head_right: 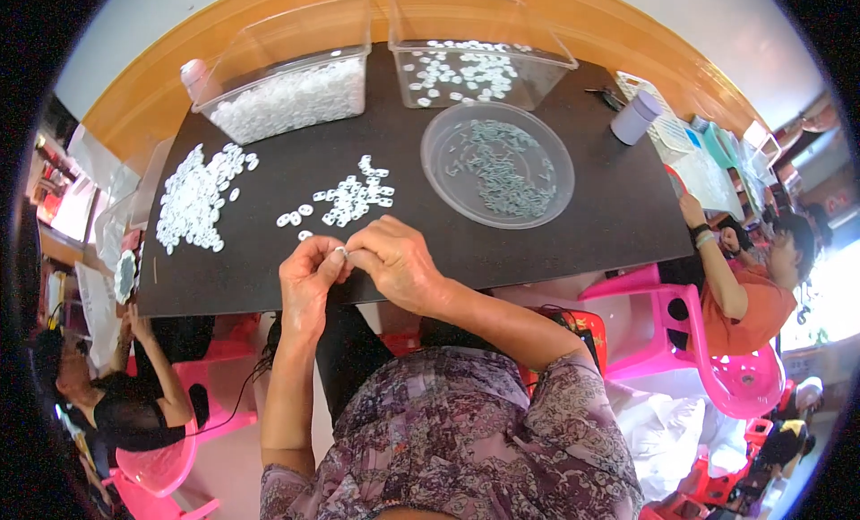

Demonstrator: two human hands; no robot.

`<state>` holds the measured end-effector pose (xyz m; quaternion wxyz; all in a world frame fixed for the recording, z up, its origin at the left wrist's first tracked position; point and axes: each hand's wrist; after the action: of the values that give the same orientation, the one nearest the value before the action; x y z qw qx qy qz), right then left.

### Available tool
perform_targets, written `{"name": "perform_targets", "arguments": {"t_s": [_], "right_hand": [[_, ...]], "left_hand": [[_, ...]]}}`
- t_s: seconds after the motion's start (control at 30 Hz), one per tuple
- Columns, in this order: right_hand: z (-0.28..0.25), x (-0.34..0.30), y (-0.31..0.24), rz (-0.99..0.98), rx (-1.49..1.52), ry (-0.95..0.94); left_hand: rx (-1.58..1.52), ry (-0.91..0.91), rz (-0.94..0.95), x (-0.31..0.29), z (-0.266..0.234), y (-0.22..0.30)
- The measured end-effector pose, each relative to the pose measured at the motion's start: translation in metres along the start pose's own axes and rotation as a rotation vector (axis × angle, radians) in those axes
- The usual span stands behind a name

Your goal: Manual assembly of small white plastic components by inserting pins or inserts into them at a shared workspace.

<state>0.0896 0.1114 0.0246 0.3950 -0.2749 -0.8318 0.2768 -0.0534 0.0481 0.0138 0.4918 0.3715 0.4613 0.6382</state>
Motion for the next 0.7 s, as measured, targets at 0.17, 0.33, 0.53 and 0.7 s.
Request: {"name": "perform_targets", "arguments": {"t_s": [0.17, 0.33, 0.53, 0.7], "right_hand": [[-0.038, 0.004, 0.024, -0.174, -0.277, 0.13], [-0.096, 0.018, 0.076, 0.042, -0.469, 0.195], [-0.097, 0.028, 0.115, 0.106, -0.69, 0.009], [-0.087, 0.035, 0.121, 0.016, -0.734, -0.097]], "left_hand": [[-0.102, 0.049, -0.025, -0.016, 0.0, -0.009], [-0.125, 0.076, -0.012, -0.017, 0.004, -0.012], [-0.127, 0.092, -0.007, -0.018, 0.004, -0.017], [-0.119, 0.091, -0.015, -0.017, 0.003, -0.017]]}}
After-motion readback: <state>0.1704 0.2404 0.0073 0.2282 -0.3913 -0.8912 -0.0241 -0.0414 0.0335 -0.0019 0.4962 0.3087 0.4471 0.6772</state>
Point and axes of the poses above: each hand's wrist, its own x-axis towards the middle knuckle, its own z-axis out of the palm, y = z × x, and after that the axes turned 4 degrees about -x, right-handed
